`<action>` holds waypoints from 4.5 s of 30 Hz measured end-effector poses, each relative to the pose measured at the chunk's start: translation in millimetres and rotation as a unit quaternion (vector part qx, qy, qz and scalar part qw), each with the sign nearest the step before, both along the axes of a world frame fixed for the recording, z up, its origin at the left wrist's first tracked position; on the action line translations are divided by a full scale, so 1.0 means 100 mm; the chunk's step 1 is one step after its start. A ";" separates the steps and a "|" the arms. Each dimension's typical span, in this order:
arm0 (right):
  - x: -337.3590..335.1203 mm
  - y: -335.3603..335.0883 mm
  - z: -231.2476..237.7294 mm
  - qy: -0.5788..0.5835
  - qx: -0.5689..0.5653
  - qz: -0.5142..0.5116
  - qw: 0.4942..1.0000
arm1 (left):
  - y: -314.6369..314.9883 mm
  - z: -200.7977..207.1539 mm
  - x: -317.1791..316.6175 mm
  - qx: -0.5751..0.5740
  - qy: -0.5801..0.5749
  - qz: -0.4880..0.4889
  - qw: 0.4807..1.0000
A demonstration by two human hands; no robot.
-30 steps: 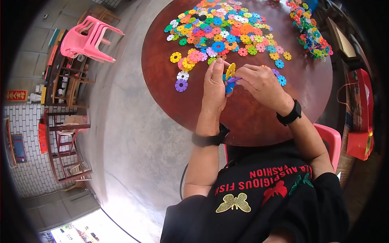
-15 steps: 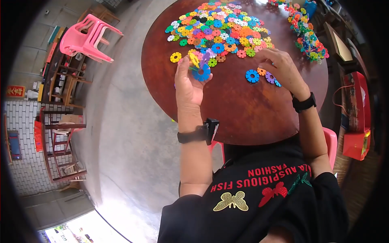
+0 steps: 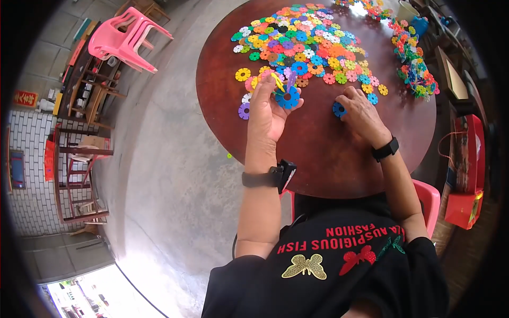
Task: The person is assembling a colorful plastic toy structure from interlocking snowflake-shaped pieces on a table.
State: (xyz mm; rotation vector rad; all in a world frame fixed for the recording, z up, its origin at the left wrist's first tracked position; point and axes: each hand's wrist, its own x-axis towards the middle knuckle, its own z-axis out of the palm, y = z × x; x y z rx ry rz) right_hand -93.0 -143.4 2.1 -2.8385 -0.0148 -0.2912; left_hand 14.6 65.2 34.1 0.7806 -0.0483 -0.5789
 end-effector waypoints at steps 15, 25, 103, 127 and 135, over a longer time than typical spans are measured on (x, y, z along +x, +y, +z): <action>-0.02 0.00 0.02 -0.061 0.045 -0.034 0.997 | -0.13 -0.05 -0.09 0.079 -0.028 -0.021 0.996; -0.09 0.18 0.45 -0.113 0.242 0.016 0.963 | -0.14 -0.09 -0.08 0.071 -0.027 -0.013 0.997; -0.20 0.41 0.47 -0.211 0.187 -0.025 0.959 | -0.26 0.02 -0.28 0.110 -0.041 -0.067 0.991; -0.21 0.43 0.37 -0.196 0.187 -0.025 0.962 | -0.23 0.02 -0.24 0.161 -0.045 -0.083 0.983; -0.32 0.44 0.51 -0.136 0.148 -0.023 0.979 | -0.26 0.00 -0.25 0.189 -0.068 -0.095 0.975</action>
